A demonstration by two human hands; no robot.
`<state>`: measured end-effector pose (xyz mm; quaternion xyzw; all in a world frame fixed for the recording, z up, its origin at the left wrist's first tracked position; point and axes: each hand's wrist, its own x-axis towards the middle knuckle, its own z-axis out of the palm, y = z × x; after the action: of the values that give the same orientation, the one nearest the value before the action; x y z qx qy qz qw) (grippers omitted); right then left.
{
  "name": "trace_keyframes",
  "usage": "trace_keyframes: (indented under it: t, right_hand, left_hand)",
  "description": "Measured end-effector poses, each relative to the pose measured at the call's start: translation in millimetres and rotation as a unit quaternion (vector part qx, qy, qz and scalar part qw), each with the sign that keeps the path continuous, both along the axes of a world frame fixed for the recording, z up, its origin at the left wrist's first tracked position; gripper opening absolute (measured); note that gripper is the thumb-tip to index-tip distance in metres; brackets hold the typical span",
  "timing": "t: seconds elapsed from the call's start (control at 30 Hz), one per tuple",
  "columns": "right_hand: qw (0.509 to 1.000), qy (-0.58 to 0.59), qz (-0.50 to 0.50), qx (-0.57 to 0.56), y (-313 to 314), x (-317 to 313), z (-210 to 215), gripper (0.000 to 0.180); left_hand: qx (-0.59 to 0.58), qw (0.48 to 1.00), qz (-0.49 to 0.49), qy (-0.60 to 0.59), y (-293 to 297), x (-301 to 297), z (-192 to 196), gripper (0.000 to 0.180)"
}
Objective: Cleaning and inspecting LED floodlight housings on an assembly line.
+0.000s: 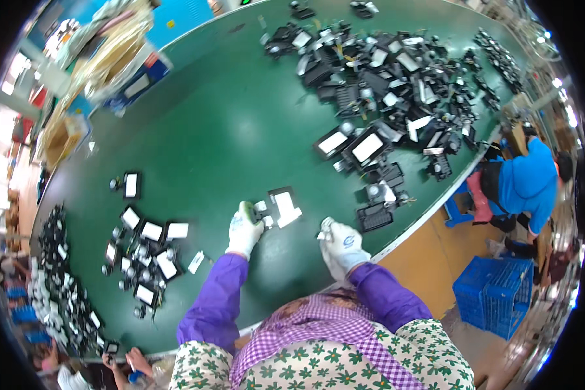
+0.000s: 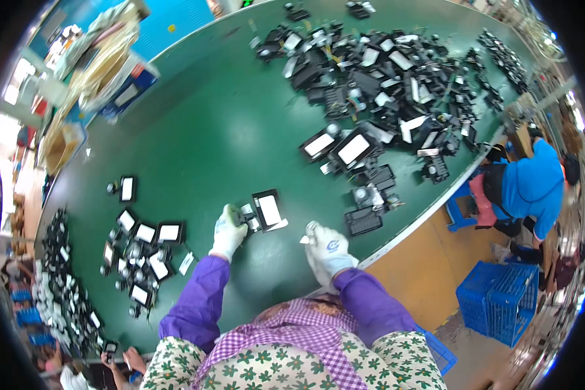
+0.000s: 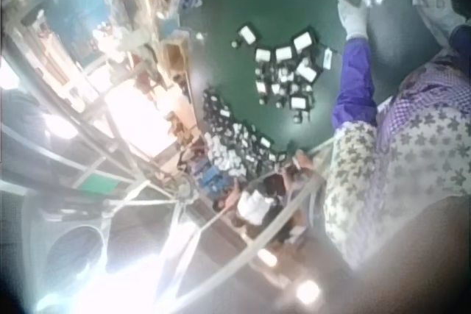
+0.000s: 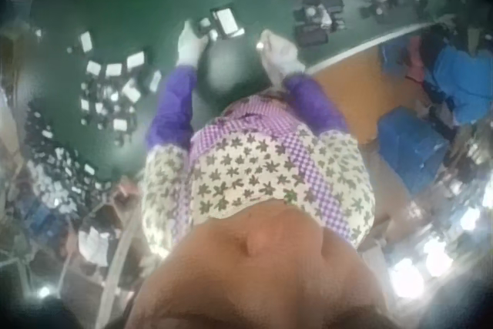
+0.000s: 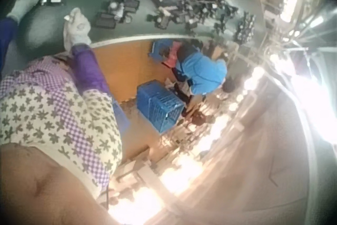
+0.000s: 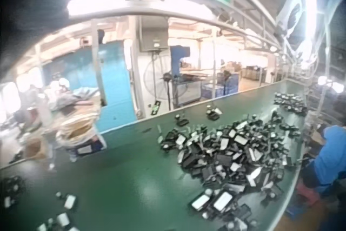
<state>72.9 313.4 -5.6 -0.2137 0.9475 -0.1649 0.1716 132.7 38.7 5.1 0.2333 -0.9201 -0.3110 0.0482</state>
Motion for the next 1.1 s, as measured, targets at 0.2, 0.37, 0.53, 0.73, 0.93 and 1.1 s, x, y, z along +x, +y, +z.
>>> trace_keyframes:
  t: [0.2, 0.37, 0.53, 0.73, 0.93, 1.1]
  right_hand:
    - [0.998, 0.038, -0.034, -0.036, -6, 10, -11, 0.016]
    - [0.998, 0.014, -0.045, -0.039, -5, 9, -7, 0.023]
    - [0.989, -0.047, -0.126, -0.067, -7, -3, -4, 0.035]
    - [0.97, -0.069, -0.217, -0.084, -18, -19, 10, 0.039]
    - [0.997, 0.075, 0.021, -0.026, -35, 82, 7, 0.033]
    - [0.997, -0.068, -0.007, 0.026, -64, 33, 13, 0.033]
  left_hand:
    - [-0.143, 0.914, -0.159, -0.345, 11, -15, -5, 0.015]
    - [-0.289, 0.784, -0.35, -0.424, 37, -18, 38, 0.029]
    - [0.496, 0.812, -0.14, -0.273, 33, 30, 24, 0.036]
    - [0.616, 0.774, 0.108, -0.101, 88, 85, -12, 0.03]
    - [0.654, 0.724, 0.202, 0.085, 111, 83, -6, 0.074]
    - [0.682, 0.715, 0.153, -0.009, 96, 90, -28, 0.084]
